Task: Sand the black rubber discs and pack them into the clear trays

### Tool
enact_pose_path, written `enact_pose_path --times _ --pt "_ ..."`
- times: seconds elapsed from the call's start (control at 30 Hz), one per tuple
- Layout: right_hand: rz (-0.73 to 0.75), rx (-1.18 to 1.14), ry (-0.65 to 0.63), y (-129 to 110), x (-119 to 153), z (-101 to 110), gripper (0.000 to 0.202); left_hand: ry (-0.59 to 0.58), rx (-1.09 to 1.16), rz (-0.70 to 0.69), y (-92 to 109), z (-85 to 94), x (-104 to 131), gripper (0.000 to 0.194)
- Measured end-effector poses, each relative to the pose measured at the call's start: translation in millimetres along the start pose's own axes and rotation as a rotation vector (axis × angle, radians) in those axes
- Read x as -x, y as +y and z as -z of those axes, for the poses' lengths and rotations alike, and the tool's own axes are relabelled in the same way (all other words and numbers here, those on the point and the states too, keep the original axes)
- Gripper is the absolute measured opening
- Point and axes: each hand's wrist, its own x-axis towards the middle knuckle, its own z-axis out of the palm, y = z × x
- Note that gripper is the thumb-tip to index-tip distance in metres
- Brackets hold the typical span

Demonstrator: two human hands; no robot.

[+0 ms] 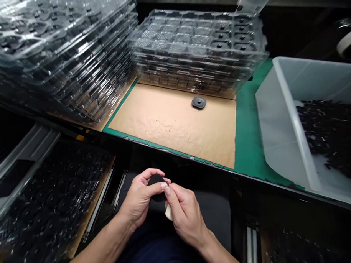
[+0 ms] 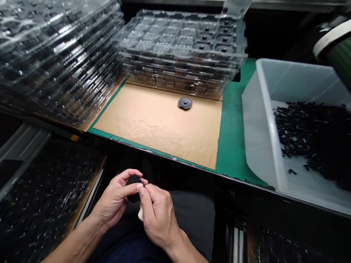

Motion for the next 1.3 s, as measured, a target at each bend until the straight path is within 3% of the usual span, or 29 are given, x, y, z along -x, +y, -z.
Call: enact_pose_path --times 0.2,0.4,0.5,0.63,0.73,0.83,0.97,1.13,1.3 --pt "0.136 0.022 -0.011 -3.6 -20.5 5.0 0.041 0.0 -0.043 0.058 30.4 1.4 -9.7 0.033" --pt "0.243 0.089 -0.027 -10.3 -53.1 18.6 0.044 0.059 -0.11 -0.045 59.2 -3.6 -18.4 0.039" --pt "0.237 0.18 -0.012 -21.7 -101.9 40.2 0.05 0.113 -0.057 -0.147 85.7 -10.0 -31.3 0.039" --pt "0.197 0.484 0.138 -36.7 -196.2 67.3 0.048 0.239 -0.104 -0.453 143.5 -32.5 -55.4 0.049" --pt "0.254 0.565 0.09 -30.9 -253.3 71.7 0.023 0.153 -0.25 -0.654 189.6 -65.8 -79.3 0.051" --pt "0.342 0.61 -0.043 -11.5 -277.5 64.9 0.035 0.026 -0.482 -0.819 230.9 -112.3 -113.7 0.042" --pt "0.39 0.616 -0.101 11.0 -276.2 56.9 0.041 -0.069 -0.726 -1.015 283.1 -186.5 -179.2 0.026" --pt "0.372 0.53 -0.075 18.5 -272.8 56.3 0.041 -0.037 -1.015 -1.291 341.3 -281.0 -279.2 0.017" --pt "0.377 0.491 -0.026 26.7 -277.0 49.0 0.038 -0.011 -1.173 -1.396 367.9 -356.8 -354.6 0.022"
